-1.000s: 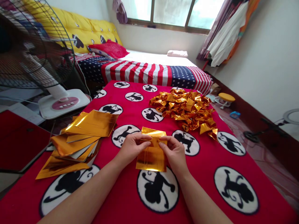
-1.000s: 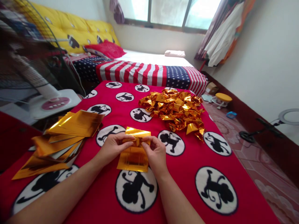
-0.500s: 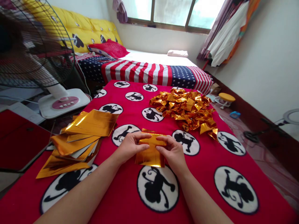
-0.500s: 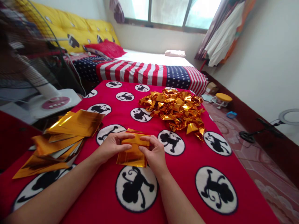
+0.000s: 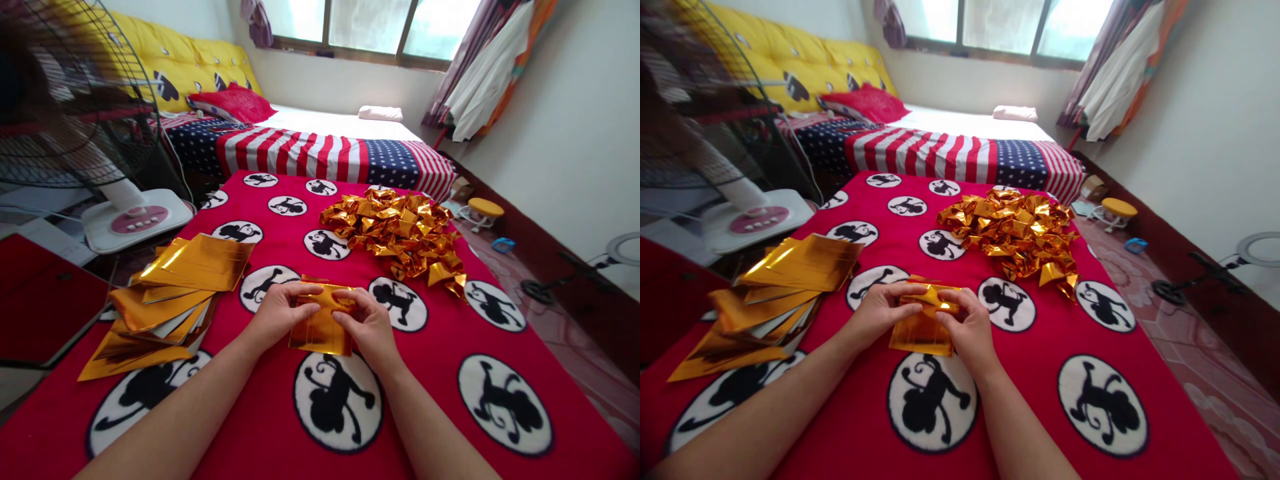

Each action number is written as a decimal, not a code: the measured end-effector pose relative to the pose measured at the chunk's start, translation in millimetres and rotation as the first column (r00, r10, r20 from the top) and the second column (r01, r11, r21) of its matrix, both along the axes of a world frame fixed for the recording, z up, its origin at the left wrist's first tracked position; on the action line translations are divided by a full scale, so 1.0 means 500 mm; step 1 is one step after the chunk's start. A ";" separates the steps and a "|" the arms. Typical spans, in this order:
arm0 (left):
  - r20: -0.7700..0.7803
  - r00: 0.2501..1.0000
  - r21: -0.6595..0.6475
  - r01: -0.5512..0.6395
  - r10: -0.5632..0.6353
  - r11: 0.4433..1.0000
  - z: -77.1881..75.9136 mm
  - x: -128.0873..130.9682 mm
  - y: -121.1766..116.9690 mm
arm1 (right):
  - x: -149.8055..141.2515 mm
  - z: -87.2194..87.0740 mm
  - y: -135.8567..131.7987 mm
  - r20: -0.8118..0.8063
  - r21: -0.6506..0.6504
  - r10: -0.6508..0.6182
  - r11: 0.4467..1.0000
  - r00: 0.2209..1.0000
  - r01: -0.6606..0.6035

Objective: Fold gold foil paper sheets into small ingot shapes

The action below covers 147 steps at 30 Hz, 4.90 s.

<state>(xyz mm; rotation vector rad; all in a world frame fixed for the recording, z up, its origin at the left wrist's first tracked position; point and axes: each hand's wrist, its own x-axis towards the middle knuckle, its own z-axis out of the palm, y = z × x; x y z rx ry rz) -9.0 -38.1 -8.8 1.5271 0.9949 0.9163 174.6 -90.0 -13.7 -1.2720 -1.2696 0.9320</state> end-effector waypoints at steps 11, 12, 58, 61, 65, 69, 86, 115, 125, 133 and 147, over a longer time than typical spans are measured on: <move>-0.051 0.999 0.094 -0.012 0.017 0.996 -0.002 0.002 0.000 | 0.002 0.000 -0.001 0.052 0.025 -0.036 0.999 0.998 0.035; -0.048 0.999 0.103 -0.006 0.011 0.995 -0.002 0.002 0.000 | 0.003 0.000 -0.001 0.050 0.026 -0.039 0.999 0.998 0.038; 0.028 0.995 0.126 -0.096 0.093 0.987 0.015 0.002 -0.010 | 0.006 0.006 -0.005 -0.293 -0.030 -0.223 0.974 0.930 0.224; 0.093 0.989 0.061 -0.125 0.119 0.990 0.008 0.002 -0.008 | 0.007 0.006 -0.006 -0.282 -0.028 -0.231 0.972 0.931 0.233; 0.120 0.980 0.004 -0.163 0.161 0.987 0.003 -0.001 -0.004 | 0.009 0.004 -0.005 -0.273 -0.030 -0.240 0.970 0.932 0.241; 0.131 0.971 -0.007 -0.201 0.200 0.980 0.001 0.001 -0.004 | 0.009 -0.001 -0.005 -0.270 -0.029 -0.254 0.966 0.929 0.256; 0.274 0.940 0.031 -0.219 0.203 0.975 -0.003 0.006 -0.007 | 0.012 -0.003 -0.002 -0.325 0.012 -0.208 0.974 0.922 0.225; 0.143 0.960 0.105 -0.256 0.240 0.961 -0.002 0.005 -0.005 | 0.010 -0.004 -0.005 -0.320 0.001 -0.261 0.961 0.911 0.276; 0.155 0.955 0.118 -0.273 0.253 0.955 -0.001 0.007 -0.006 | 0.010 -0.005 -0.005 -0.264 0.001 -0.269 0.960 0.926 0.279; 0.180 0.957 0.068 -0.243 0.228 0.968 -0.002 0.004 -0.005 | 0.011 -0.008 -0.003 -0.252 0.025 -0.264 0.960 0.931 0.278; 0.062 0.956 0.194 -0.295 0.288 0.936 -0.003 -0.001 -0.008 | 0.009 -0.006 -0.006 -0.235 0.027 -0.270 0.958 0.934 0.284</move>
